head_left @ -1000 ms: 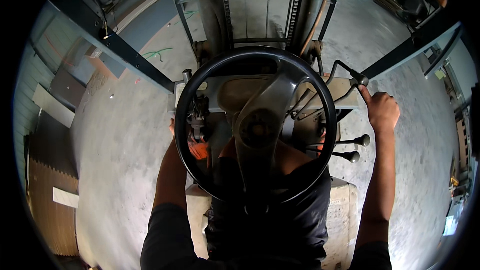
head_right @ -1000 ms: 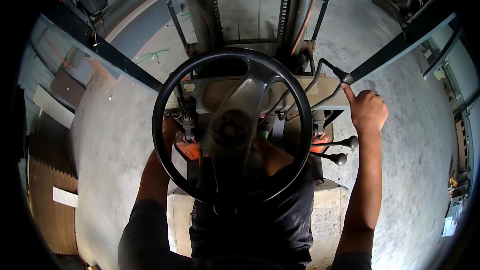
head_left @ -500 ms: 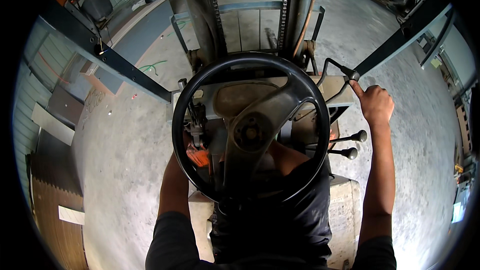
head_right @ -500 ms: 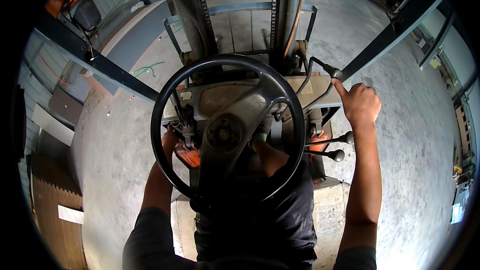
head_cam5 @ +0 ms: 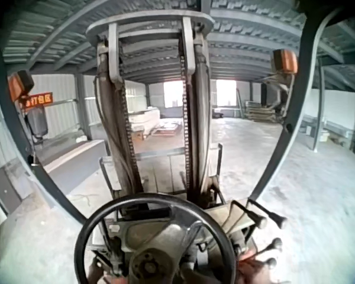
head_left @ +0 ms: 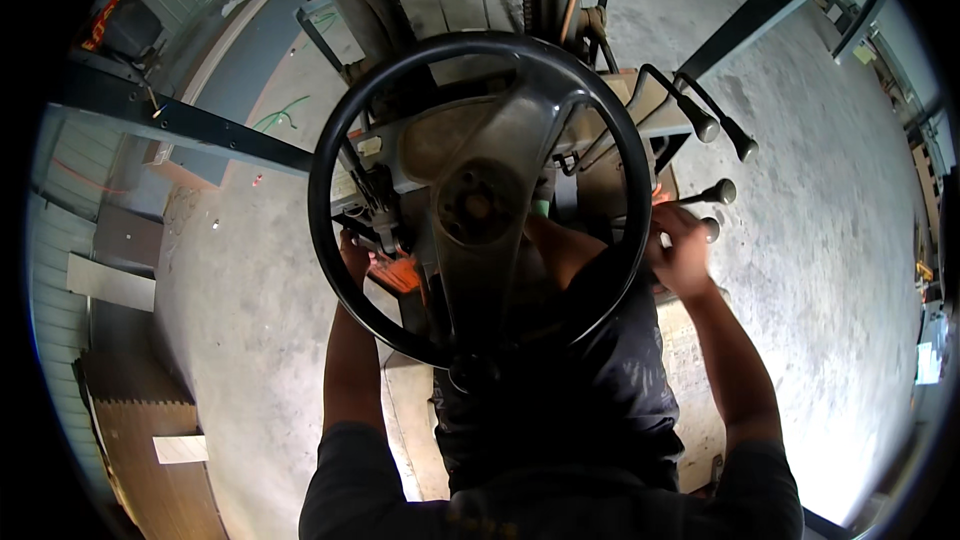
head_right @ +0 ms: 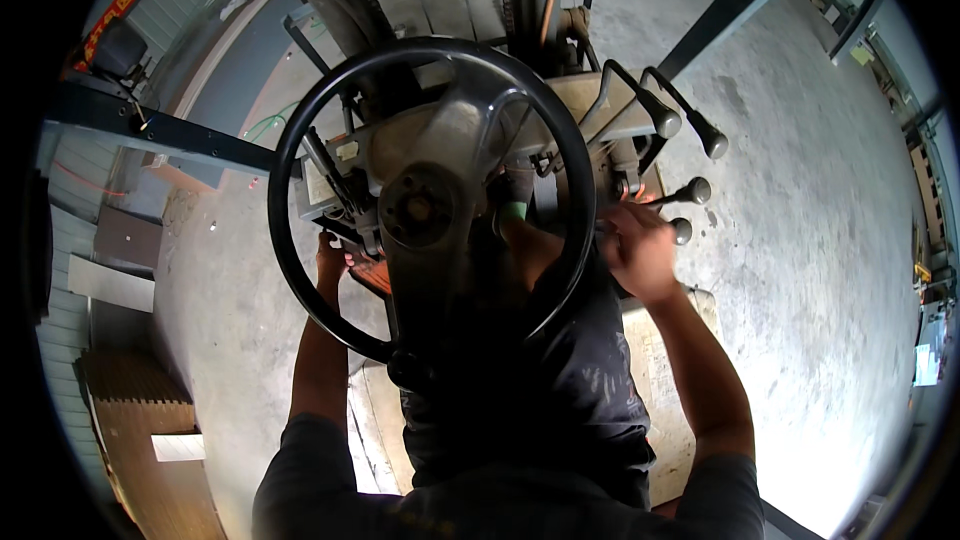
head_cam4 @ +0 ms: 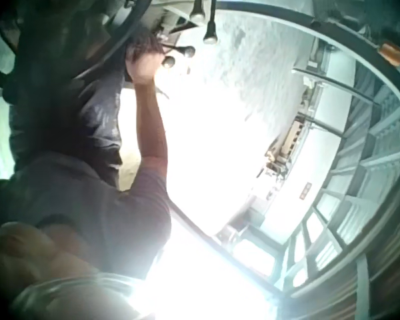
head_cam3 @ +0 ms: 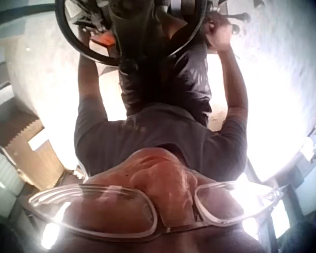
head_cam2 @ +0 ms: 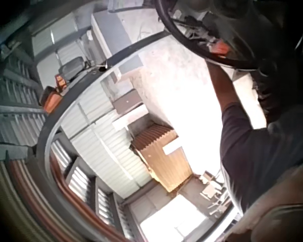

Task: The person operates a forklift by using the steering wheel and control levers to navigate through an outdoor industrial yard, past a truck and pallets, and into a workshop building.

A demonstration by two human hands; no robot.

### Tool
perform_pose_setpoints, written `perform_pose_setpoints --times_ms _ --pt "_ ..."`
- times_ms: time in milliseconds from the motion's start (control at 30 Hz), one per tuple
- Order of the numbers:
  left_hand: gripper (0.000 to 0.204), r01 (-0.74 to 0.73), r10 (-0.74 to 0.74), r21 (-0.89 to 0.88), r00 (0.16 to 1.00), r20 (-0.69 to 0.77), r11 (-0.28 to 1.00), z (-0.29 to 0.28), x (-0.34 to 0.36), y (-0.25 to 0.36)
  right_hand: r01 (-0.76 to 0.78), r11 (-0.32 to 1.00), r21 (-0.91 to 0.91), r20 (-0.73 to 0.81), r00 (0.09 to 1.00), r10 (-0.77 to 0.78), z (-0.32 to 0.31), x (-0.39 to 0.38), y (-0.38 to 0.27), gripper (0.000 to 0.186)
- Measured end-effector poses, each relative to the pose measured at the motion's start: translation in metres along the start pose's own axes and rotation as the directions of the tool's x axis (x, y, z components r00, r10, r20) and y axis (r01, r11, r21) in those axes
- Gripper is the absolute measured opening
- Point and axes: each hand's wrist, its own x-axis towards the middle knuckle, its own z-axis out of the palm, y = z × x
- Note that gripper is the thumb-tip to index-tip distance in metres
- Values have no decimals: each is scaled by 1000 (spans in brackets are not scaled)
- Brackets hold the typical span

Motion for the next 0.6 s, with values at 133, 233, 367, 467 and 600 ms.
perform_pose_setpoints --times_ms 133,233,367,467,600 --pt "39 87 -89 89 996 11 992 29 -9 29 -258 876 407 261 952 158 108 -13 101 37" --pt "43 149 -147 -30 987 67 988 27 -19 25 -321 885 337 319 923 213 174 6 120 44" --pt "49 176 -164 -145 982 96 974 36 -41 34 -382 891 243 485 844 229 216 16 143 45" --pt "56 193 -174 -206 979 110 959 22 -43 30 -388 822 417 519 844 134 235 17 148 43" --pt "46 138 -136 -83 990 25 987 -26 -46 -2 -719 492 491 737 644 206 242 23 95 30"
